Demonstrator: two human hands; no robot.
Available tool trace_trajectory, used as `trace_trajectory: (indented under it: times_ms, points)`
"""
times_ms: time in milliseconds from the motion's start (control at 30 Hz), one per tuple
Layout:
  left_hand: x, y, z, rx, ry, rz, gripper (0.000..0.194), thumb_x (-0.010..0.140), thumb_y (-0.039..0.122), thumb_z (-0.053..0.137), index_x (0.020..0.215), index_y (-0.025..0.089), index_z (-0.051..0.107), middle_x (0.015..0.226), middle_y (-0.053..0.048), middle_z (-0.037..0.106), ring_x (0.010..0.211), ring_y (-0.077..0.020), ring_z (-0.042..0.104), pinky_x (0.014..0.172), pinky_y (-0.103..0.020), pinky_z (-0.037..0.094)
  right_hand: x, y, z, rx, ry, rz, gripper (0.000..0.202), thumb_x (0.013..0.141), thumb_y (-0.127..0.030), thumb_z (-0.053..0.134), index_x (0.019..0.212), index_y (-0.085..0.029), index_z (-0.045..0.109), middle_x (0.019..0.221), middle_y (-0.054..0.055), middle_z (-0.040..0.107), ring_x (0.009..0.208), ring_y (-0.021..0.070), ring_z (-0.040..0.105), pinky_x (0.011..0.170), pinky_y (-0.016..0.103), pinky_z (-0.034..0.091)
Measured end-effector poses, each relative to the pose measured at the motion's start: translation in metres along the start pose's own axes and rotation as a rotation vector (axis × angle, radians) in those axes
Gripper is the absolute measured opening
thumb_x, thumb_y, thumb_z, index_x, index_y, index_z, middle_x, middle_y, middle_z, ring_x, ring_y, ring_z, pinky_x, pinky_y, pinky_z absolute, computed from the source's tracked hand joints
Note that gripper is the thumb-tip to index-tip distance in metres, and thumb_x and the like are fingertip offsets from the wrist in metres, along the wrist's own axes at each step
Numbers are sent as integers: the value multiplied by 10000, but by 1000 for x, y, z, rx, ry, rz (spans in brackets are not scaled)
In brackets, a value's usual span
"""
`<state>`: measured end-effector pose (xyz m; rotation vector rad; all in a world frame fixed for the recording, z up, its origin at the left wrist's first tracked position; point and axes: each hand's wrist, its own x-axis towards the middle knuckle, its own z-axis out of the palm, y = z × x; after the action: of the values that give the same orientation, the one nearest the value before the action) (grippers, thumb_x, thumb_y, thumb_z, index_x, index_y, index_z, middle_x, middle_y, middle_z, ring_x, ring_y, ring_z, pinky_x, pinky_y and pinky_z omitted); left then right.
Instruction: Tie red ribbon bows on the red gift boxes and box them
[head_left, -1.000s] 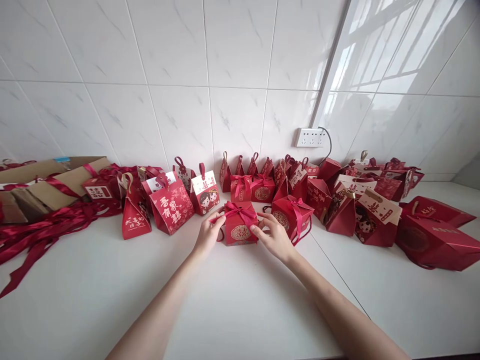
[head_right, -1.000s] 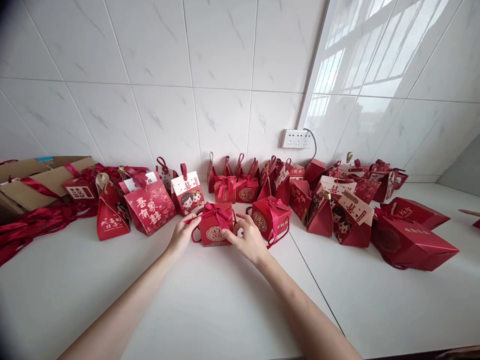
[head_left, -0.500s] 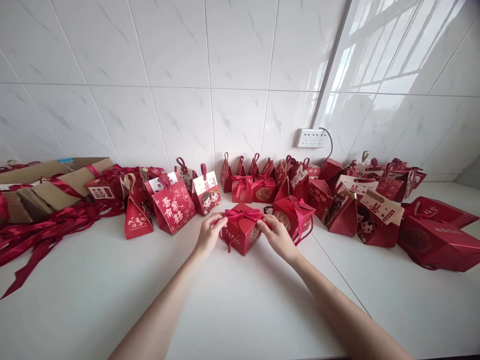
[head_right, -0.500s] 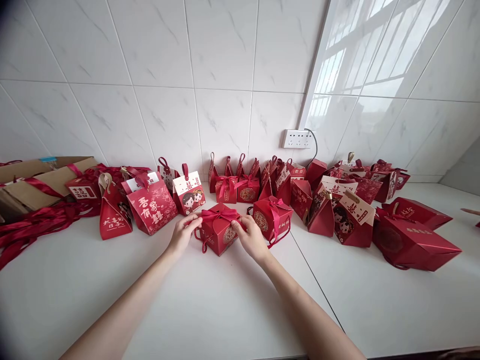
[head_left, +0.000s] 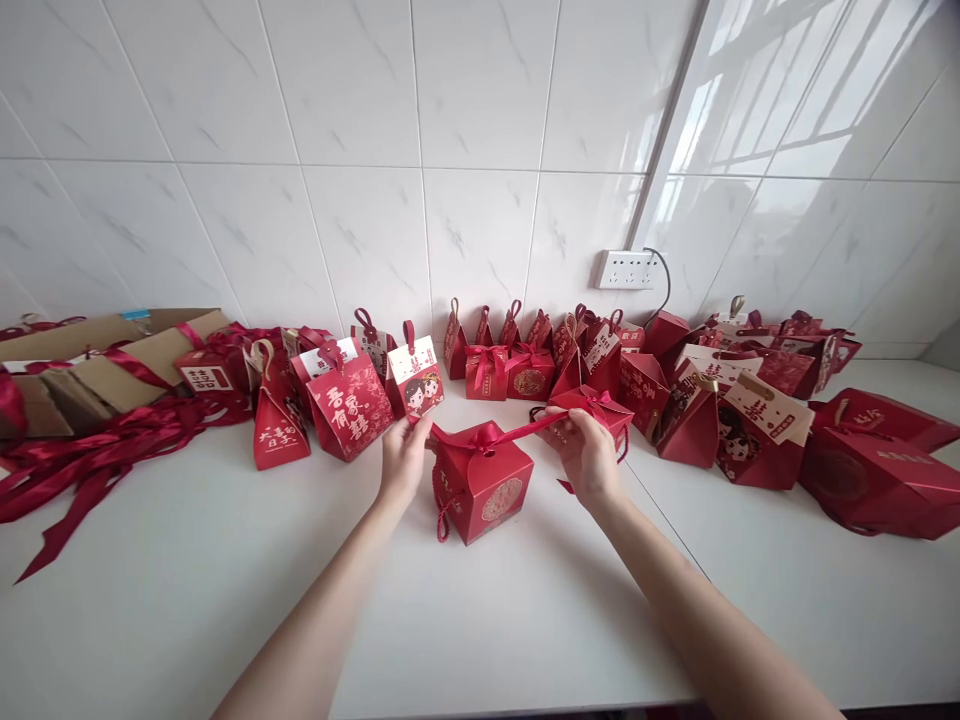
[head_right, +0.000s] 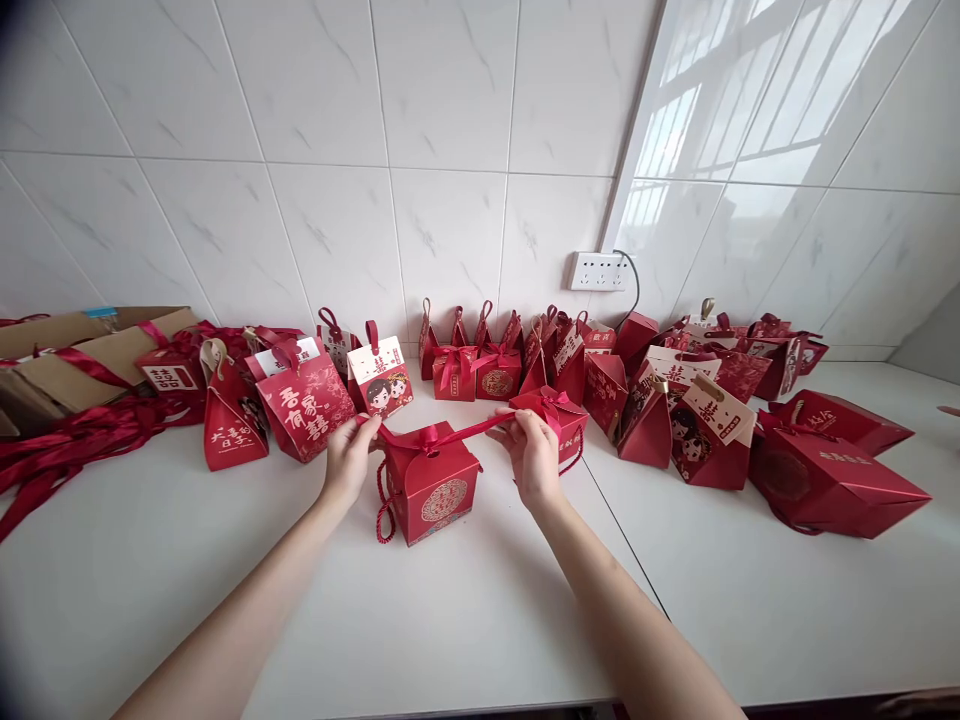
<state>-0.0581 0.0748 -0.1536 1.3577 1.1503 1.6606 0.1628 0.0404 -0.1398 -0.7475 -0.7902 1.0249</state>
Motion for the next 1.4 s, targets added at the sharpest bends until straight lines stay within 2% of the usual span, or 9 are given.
trace_trajectory:
  times_ms: [167, 300, 600, 700, 800, 933, 1100, 1267, 1400]
  points:
    - [0, 6, -1, -21, 87, 17, 269, 722, 346, 584, 543, 204, 441, 509, 44, 453, 513, -117, 455, 523, -243, 407, 3, -14, -1, 132, 34, -5, 262, 701, -333, 636, 533, -219, 471, 664, 32, 669, 733, 209, 670, 765, 383, 571]
    - [1, 11, -3, -33, 220, 6, 264, 765, 348, 536, 556, 210, 453, 455, 41, 494, 457, -125, 496, 513, -258, 438, 8, -26, -9, 190, 56, -3, 251, 653, -329, 653, 535, -218, 461, 573, -15, 611, 564, 138, 632, 573, 263, 573]
    - [20, 16, -15, -165, 418, -57, 268, 832, 471, 362, 719, 228, 369, 547, 29, 530, 494, -151, 609, 494, -273, 479, 9, -48, -19, 151, -71, 80, 303, 593, -344, 652, 514, -214, 390, 489, -64, 477, 312, 43, 384, 245, 139, 302]
    - [22, 12, -14, -184, 333, -82, 300, 841, 520, 332, 810, 226, 382, 751, -47, 638, 666, -187, 676, 583, -311, 527, 6, -47, -15, 18, -223, 179, 430, 666, -583, 562, 512, -223, 384, 465, -65, 437, 245, 25, 217, 194, 159, 155]
    - [19, 7, -9, -153, 194, -78, 321, 816, 517, 415, 951, 226, 431, 1034, -109, 646, 882, -222, 678, 691, -341, 544, 1, -39, -7, -227, -380, 237, 548, 697, -747, 417, 538, -223, 406, 481, -45, 463, 253, 51, 272, 222, 191, 185]
    - [6, 11, -1, -25, -56, 8, 365, 710, 380, 619, 1032, 218, 567, 1201, -96, 602, 1146, -247, 558, 894, -353, 477, -12, -24, 5, -447, -445, 195, 427, 691, -596, 637, 634, -192, 510, 547, -43, 491, 364, 70, 377, 328, 198, 254]
    - [-10, 27, 3, 178, -438, 149, 184, 701, 315, 621, 836, 216, 698, 974, -54, 686, 1004, -247, 599, 924, -364, 439, -17, -15, 6, -966, -534, -136, 378, 631, -490, 755, 787, -223, 537, 757, -10, 570, 608, 135, 511, 553, 270, 431]
    - [-9, 32, -3, 291, -390, 223, 234, 780, 366, 506, 726, 199, 661, 735, -33, 629, 709, -194, 593, 675, -307, 467, -13, -12, 2, -1035, -320, -401, 250, 790, -465, 610, 851, -225, 580, 921, 67, 567, 766, 202, 562, 601, 328, 470]
    - [-11, 37, 0, 299, -401, 247, 192, 801, 325, 517, 696, 203, 622, 699, -21, 622, 712, -188, 577, 687, -299, 453, -21, -12, 10, -1011, -386, -448, 180, 867, -353, 523, 777, -240, 630, 899, 66, 574, 843, 216, 575, 675, 338, 488]
